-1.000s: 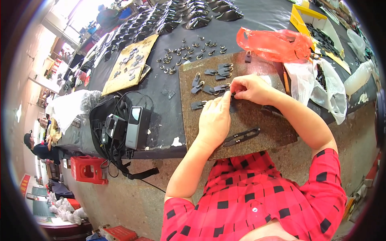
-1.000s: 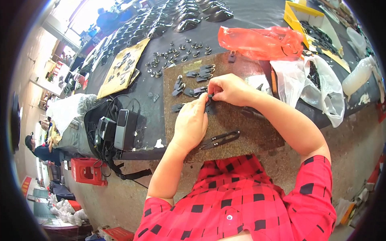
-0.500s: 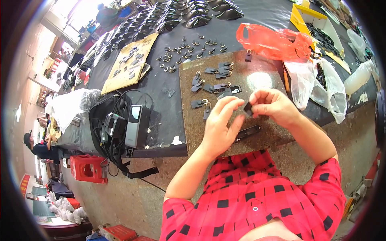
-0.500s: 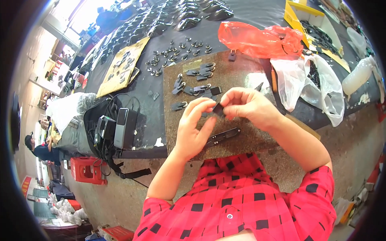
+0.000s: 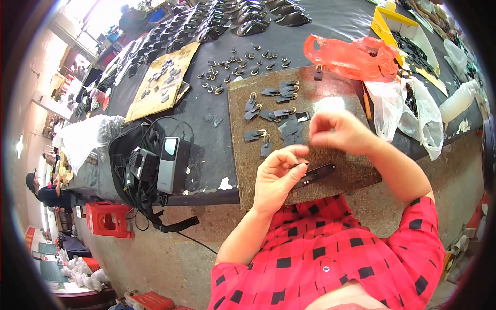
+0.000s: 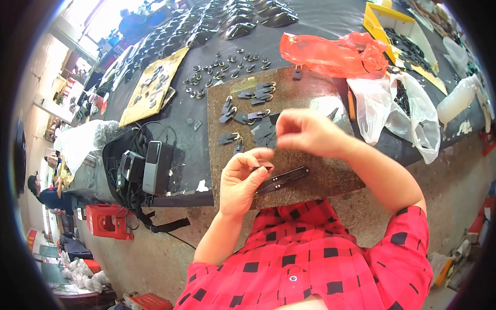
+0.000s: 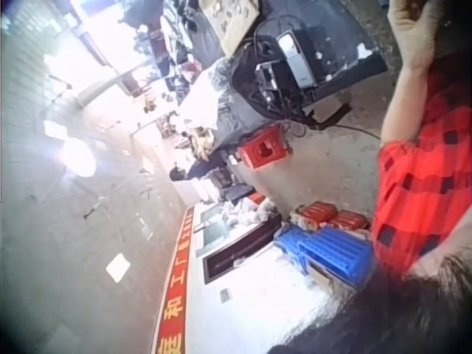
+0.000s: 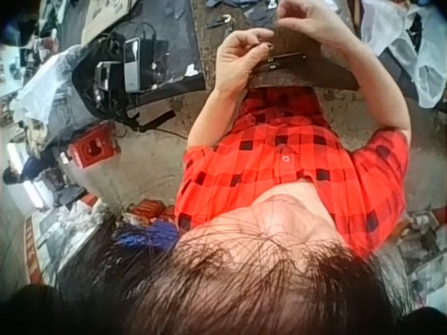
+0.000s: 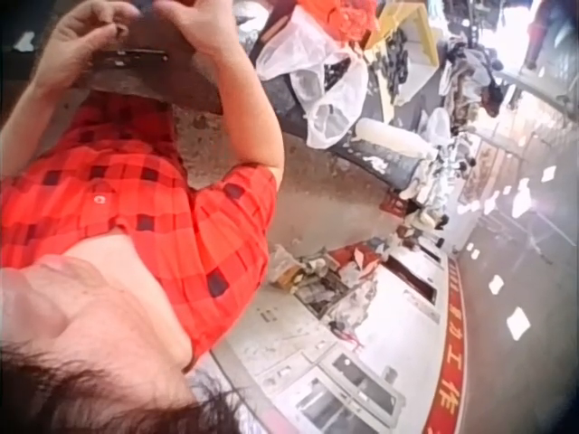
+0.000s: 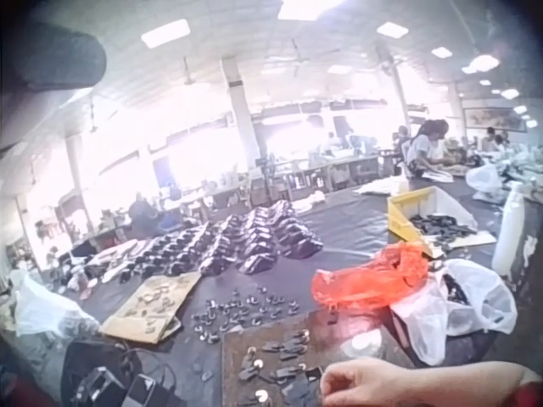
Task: Attaching metal buckles to small leather straps for shoe manufacturing using a hammer.
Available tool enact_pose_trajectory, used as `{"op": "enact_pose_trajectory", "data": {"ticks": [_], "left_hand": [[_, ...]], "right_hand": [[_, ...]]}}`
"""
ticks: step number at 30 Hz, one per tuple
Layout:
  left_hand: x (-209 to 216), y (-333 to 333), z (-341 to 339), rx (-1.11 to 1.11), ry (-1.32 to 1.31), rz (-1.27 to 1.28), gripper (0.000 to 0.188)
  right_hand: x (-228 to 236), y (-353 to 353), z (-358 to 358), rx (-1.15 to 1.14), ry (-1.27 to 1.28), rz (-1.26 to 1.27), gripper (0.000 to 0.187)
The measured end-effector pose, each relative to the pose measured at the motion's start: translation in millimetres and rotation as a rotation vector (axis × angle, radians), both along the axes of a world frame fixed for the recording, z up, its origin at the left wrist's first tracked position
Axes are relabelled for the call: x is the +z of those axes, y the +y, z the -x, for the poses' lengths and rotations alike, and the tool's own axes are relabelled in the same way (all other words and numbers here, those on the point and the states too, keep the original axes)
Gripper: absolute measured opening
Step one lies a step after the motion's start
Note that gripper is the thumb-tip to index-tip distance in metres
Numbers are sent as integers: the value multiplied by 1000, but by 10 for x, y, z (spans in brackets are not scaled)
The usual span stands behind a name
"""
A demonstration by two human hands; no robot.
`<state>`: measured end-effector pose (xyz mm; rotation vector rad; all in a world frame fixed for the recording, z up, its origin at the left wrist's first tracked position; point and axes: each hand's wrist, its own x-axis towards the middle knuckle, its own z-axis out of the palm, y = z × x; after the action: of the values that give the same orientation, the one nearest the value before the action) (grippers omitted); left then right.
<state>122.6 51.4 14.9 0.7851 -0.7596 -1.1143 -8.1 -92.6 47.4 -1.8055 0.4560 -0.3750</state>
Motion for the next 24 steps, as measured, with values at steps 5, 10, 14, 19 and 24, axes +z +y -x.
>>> {"op": "enact_pose_trajectory", "data": {"ticks": [5,10,14,19,24], "left_hand": [[38,53,-103,-66,-3,-179,6],[44,-2,-71,-122,-203,-247,18],[13,-6,-63,-129,-251,-264,21],[29,-28,-125,-95,-227,-262,20],[5,-4,-115,-95,-243,-237,16]], "right_hand": [[-2,-548,-22,-223,109,584,11],[-158,-979,-123,-336,132,915,13],[-173,-1087,-253,-331,49,1018,13],[-54,-1030,-556,-227,41,960,13],[-101,-1332,-842,-266,130,1116,11]]}}
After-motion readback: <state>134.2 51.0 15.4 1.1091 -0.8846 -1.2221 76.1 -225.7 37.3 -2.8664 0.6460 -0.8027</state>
